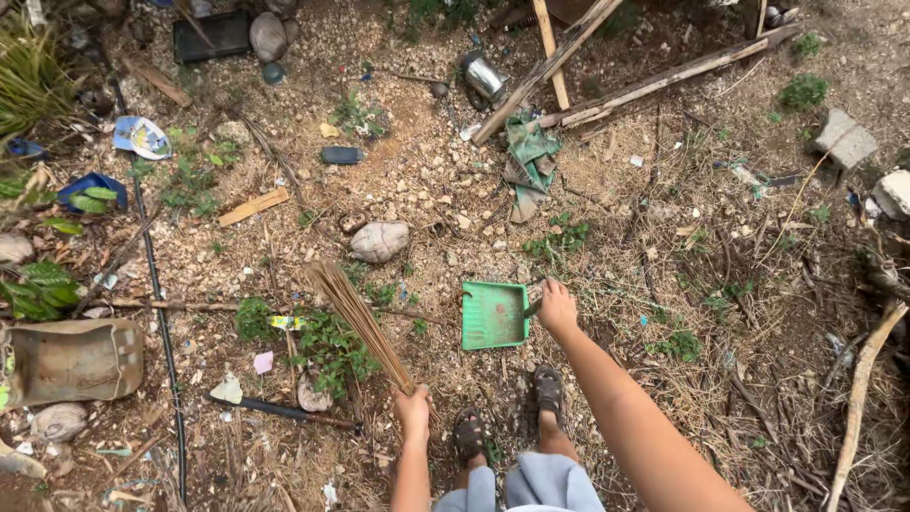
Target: The person sweeps organic debris, leaves, and dirt into a green plastic dustpan using a stick broom in an outdoor area.
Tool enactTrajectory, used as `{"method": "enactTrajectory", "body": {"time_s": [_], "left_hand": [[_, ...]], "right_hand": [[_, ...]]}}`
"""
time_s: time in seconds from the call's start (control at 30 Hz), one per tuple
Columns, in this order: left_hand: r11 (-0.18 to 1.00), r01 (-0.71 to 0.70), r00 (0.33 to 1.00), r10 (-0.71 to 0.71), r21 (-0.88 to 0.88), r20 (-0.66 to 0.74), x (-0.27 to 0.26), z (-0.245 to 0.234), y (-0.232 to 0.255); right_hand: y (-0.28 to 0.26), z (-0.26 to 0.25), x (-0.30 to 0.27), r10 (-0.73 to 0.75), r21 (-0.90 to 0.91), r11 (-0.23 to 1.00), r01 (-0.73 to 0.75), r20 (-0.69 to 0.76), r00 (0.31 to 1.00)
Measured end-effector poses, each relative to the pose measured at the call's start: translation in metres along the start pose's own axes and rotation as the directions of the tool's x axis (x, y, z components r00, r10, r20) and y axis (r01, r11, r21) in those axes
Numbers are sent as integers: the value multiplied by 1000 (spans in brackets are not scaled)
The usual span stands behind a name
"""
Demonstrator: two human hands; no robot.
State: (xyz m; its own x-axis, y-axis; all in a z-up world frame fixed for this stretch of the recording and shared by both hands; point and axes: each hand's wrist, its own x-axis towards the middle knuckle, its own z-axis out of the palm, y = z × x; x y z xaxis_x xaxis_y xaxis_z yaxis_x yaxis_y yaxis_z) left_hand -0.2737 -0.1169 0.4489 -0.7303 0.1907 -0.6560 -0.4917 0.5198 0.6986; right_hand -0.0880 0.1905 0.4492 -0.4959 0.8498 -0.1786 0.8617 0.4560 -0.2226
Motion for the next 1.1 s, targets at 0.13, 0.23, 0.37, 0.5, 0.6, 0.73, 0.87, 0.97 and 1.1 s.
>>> {"method": "enactTrajectory", "body": {"time_s": [0.13, 0.23, 0.37, 0.5, 0.6, 0.73, 0.87, 0.97, 1.1], "left_hand": [[998, -48, 999, 47, -34, -15, -4, 28, -9], [1000, -25, 998, 25, 8, -54, -16, 57, -27], [1000, 9, 998, -10, -23, -63, -37, 98, -50], [994, -15, 994, 3, -108, -112, -46, 131, -62], [980, 17, 991, -43, -200, -128, -48, 151, -63], [968, 3, 988, -41, -251, -147, -43, 173, -58], [997, -35, 979, 21, -66, -201, -44, 200, -55], [990, 32, 987, -53, -140, -149, -30, 212, -41], [936, 108, 991, -127, -334, -34, -15, 226, -28]], "right_hand": [[13, 13, 12, -58, -22, 998, 59, 50, 997], [26, 24, 21, -57, 16, 998, 56, 91, 994], [52, 33, 30, -181, 164, 976, 142, 253, 951], [73, 37, 42, -342, 383, 894, 233, 247, 907], [72, 39, 63, -355, 538, 806, 247, 106, 929], [76, 24, 106, -268, 584, 796, 159, 104, 958], [73, -2, 131, -331, 583, 750, 312, -78, 941], [60, -23, 152, -331, 581, 742, 335, -116, 936], [47, -42, 168, -352, 537, 757, 372, -143, 925]]}}
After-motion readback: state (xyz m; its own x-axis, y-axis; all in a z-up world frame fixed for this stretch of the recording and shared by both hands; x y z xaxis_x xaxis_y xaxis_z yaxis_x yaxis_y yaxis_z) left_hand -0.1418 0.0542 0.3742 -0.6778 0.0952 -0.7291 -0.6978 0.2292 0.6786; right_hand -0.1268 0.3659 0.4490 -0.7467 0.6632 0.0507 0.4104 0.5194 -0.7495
